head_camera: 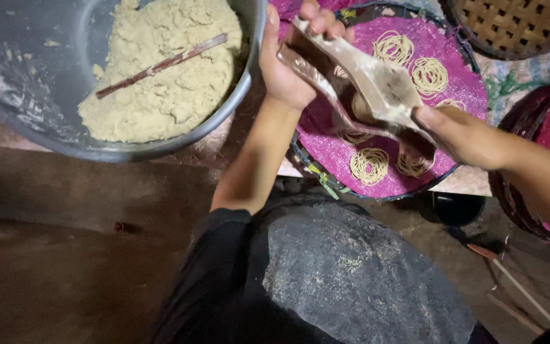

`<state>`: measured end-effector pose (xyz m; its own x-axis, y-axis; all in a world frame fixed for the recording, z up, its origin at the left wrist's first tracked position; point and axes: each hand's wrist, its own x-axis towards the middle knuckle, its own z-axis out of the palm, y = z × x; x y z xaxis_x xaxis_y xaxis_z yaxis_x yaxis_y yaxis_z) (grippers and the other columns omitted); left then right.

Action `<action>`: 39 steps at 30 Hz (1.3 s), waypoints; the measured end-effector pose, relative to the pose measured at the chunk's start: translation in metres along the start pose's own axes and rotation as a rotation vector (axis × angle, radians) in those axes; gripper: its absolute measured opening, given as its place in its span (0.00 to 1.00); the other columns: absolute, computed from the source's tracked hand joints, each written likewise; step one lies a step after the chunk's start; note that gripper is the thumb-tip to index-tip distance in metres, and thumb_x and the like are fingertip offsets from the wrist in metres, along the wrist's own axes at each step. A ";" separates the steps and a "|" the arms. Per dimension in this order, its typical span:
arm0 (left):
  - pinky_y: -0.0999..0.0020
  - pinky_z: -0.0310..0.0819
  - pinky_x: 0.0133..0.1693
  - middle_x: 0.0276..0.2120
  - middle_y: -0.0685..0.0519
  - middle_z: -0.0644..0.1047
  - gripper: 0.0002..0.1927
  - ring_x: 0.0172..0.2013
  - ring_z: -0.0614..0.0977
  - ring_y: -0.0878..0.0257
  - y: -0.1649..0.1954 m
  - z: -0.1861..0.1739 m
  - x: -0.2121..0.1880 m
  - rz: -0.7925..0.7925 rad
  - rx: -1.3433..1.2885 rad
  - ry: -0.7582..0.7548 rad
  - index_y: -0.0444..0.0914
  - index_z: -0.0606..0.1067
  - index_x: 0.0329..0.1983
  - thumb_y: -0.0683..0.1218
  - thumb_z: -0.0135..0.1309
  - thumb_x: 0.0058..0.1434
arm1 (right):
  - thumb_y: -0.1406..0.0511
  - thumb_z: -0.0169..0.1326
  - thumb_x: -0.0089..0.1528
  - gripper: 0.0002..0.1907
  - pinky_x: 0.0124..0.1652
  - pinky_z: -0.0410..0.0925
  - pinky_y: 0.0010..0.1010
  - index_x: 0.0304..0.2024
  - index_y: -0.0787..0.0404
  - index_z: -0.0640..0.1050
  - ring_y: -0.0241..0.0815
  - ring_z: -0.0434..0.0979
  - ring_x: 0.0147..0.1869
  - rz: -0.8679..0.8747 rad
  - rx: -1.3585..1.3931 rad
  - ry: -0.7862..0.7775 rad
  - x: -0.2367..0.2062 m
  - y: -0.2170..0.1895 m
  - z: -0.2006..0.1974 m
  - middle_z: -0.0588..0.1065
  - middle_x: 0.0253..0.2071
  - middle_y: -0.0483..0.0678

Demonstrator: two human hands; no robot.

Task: The person scoops dough from a large basin into a handheld wooden press, then squeezes the press over round pink trays to extrude noodle nests onto the trays. They fill several trays, place woven lids on them, and stack the finished trays on a steamer pot.

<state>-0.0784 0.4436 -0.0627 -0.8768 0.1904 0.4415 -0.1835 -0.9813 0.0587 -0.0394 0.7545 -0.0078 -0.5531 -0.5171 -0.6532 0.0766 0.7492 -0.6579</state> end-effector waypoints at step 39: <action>0.68 0.66 0.32 0.37 0.51 0.78 0.31 0.31 0.75 0.66 0.019 -0.084 -0.015 -0.588 0.813 0.727 0.36 0.71 0.52 0.61 0.20 0.75 | 0.43 0.40 0.68 0.32 0.32 0.64 0.30 0.52 0.63 0.76 0.34 0.67 0.32 -0.169 0.073 0.267 0.031 -0.023 -0.007 0.70 0.29 0.44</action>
<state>-0.1061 0.4243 -0.1439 -0.8451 0.3257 -0.4240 -0.5314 -0.4251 0.7327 -0.0642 0.7241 -0.0100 -0.7606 -0.4975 -0.4171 0.0191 0.6251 -0.7803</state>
